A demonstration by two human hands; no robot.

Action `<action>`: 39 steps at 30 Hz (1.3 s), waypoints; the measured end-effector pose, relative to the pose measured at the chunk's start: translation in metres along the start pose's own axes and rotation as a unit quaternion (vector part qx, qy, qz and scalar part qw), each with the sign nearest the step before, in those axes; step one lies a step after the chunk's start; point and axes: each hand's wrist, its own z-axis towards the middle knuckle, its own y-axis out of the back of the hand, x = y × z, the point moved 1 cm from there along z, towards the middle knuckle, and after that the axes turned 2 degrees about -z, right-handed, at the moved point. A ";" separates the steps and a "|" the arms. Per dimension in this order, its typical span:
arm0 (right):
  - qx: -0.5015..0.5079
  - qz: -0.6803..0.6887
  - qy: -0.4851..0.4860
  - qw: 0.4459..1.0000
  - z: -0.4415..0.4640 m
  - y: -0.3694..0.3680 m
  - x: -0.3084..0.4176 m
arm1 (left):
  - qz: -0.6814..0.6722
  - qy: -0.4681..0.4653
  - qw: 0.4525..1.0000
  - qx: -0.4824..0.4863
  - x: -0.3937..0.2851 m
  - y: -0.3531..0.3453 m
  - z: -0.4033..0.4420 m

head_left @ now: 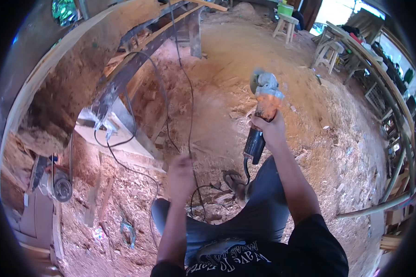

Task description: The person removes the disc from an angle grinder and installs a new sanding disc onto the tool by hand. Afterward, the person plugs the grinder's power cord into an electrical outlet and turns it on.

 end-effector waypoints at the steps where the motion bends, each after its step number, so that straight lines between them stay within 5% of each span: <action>1: 0.010 0.042 -0.007 0.999 -0.004 -0.007 0.005 | -0.014 0.031 0.988 0.154 -0.029 -0.037 -0.014; 2: 0.019 0.085 -0.014 0.996 -0.011 -0.018 0.014 | 0.001 -0.004 0.971 0.239 -0.042 -0.062 -0.017; 4: 0.051 0.151 -0.033 0.987 -0.020 -0.027 0.020 | -0.078 0.067 0.929 0.356 -0.067 -0.096 -0.030; 7: 0.072 0.182 -0.068 0.978 -0.017 -0.027 0.016 | -0.216 0.106 0.918 0.314 -0.069 -0.117 -0.038; 10: 0.081 0.226 -0.131 0.962 -0.012 -0.022 0.016 | -0.251 0.125 0.882 0.379 -0.080 -0.100 -0.030; 14: 0.049 0.193 -0.139 0.970 -0.007 -0.027 0.013 | -0.264 0.151 0.885 0.352 -0.079 -0.101 -0.018; 23: -0.038 0.012 -0.048 0.998 0.006 -0.034 -0.007 | -0.258 0.186 0.894 0.315 -0.052 -0.127 -0.012; 26: -0.039 0.038 -0.068 0.996 0.007 -0.037 -0.008 | -0.499 0.260 0.769 0.305 -0.051 -0.118 -0.014; 30: -0.049 0.087 -0.121 0.988 -0.002 -0.043 0.002 | -0.486 0.247 0.763 0.347 -0.053 -0.109 -0.012; 34: -0.039 0.087 -0.074 0.993 0.001 -0.042 -0.004 | -0.423 0.250 0.779 0.389 -0.037 -0.111 -0.005; 39: -0.047 0.080 -0.074 0.993 0.005 -0.038 -0.011 | -0.488 0.321 0.746 0.320 -0.057 -0.108 -0.013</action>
